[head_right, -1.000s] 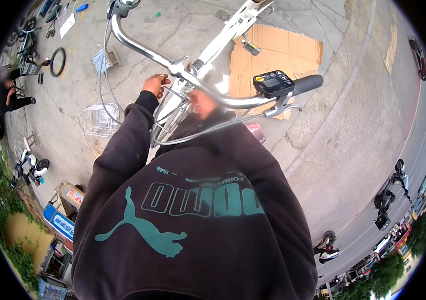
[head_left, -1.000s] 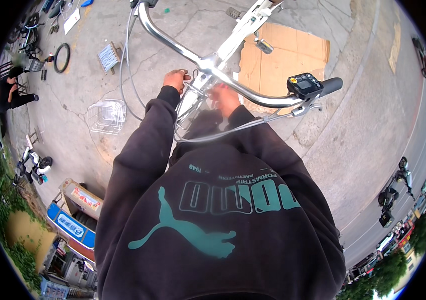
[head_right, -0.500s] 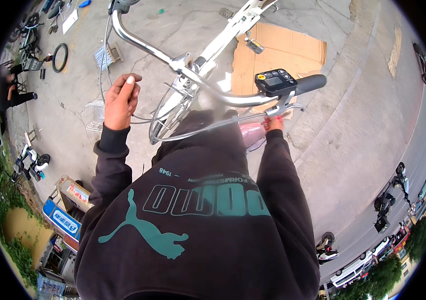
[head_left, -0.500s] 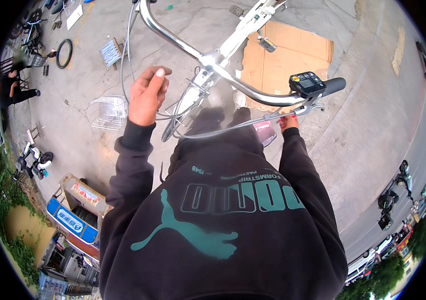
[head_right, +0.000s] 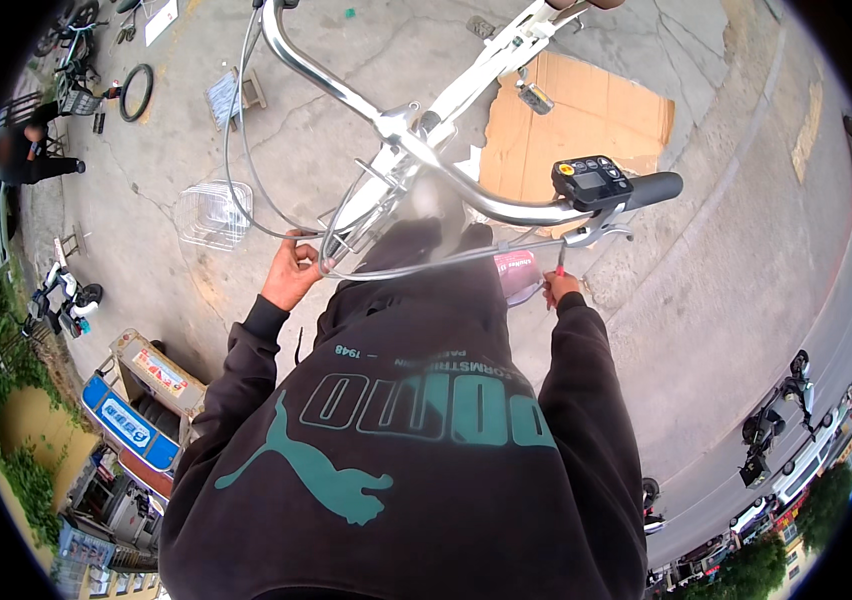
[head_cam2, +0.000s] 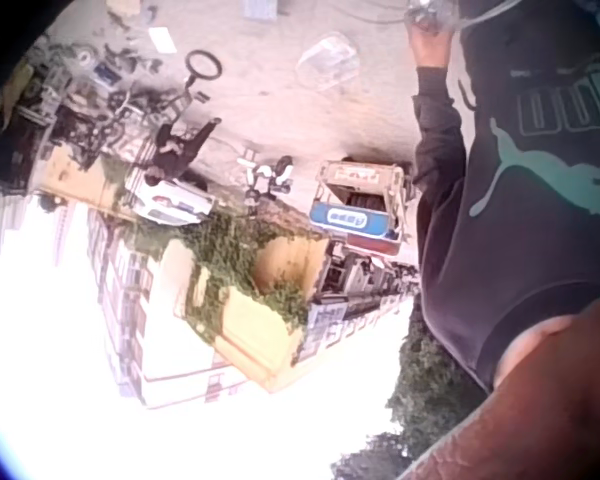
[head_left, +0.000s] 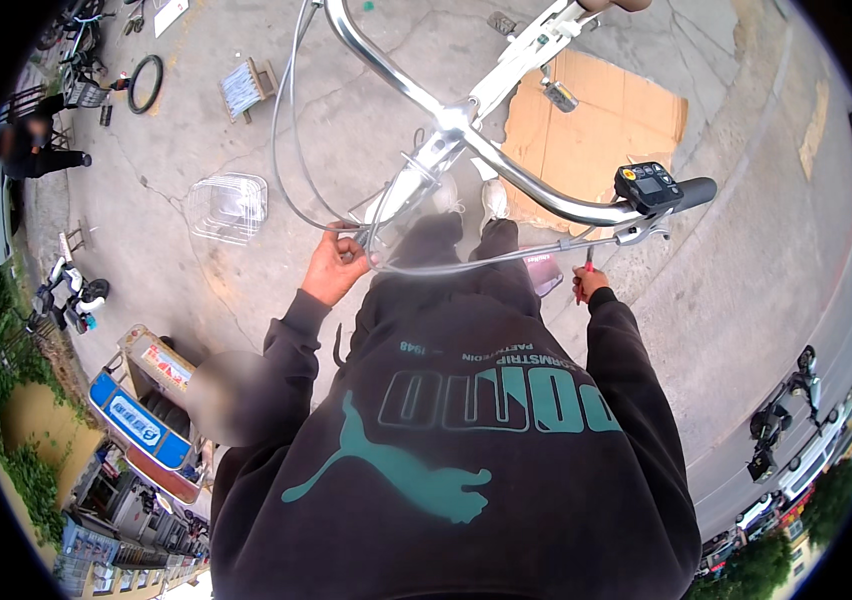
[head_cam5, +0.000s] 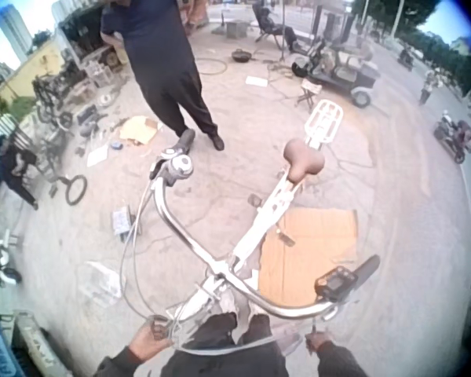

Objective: The person assembles a white bicycle in an outdoor workshop area. They attach a front basket to the handlebars, secure it with zip ties, and use pliers to tighten the connections. The person also adjusts the handlebars and checks the bike's stability.

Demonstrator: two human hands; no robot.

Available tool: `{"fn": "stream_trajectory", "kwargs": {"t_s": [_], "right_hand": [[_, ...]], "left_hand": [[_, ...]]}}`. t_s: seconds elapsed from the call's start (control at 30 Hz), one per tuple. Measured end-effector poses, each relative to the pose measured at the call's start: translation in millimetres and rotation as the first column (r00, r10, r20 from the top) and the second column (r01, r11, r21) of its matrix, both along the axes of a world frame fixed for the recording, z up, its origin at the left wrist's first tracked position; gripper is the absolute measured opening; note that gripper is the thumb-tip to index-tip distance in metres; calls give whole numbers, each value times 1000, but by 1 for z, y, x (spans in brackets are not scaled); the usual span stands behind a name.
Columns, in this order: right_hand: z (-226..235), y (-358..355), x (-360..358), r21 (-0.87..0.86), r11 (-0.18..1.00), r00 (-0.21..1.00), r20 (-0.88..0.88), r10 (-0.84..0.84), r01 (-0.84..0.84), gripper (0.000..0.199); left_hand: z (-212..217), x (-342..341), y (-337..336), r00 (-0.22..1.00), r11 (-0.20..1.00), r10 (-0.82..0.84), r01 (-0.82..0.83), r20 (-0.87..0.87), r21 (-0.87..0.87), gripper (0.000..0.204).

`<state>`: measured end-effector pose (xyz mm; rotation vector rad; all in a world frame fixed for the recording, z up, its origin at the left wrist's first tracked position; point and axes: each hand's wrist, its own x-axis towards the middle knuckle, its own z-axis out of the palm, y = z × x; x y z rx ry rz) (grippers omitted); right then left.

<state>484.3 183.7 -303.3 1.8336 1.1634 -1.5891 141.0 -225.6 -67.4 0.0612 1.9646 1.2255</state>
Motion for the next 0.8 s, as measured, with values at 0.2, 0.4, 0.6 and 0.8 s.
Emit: {"fn": "stream_trajectory", "kwargs": {"t_s": [0.2,0.4,0.6,0.8], "right_hand": [[18,-73,-15,-9,997,978,-196,73,-76,17],[23,-114,5,63,993,990,-88,109,-104,18],[32,-135,14,104,966,971,-28,239,-235,20],[31,-141,-5,405,846,901,-106,420,-347,25]], "left_hand": [[-9,-20,19,968,967,-203,222,-147,128,49],[-7,-38,13,929,920,-367,371,-57,126,45],[-17,-24,0,934,905,-356,349,-17,243,40],[-46,-27,8,622,810,-536,570,-571,-140,29]]}}
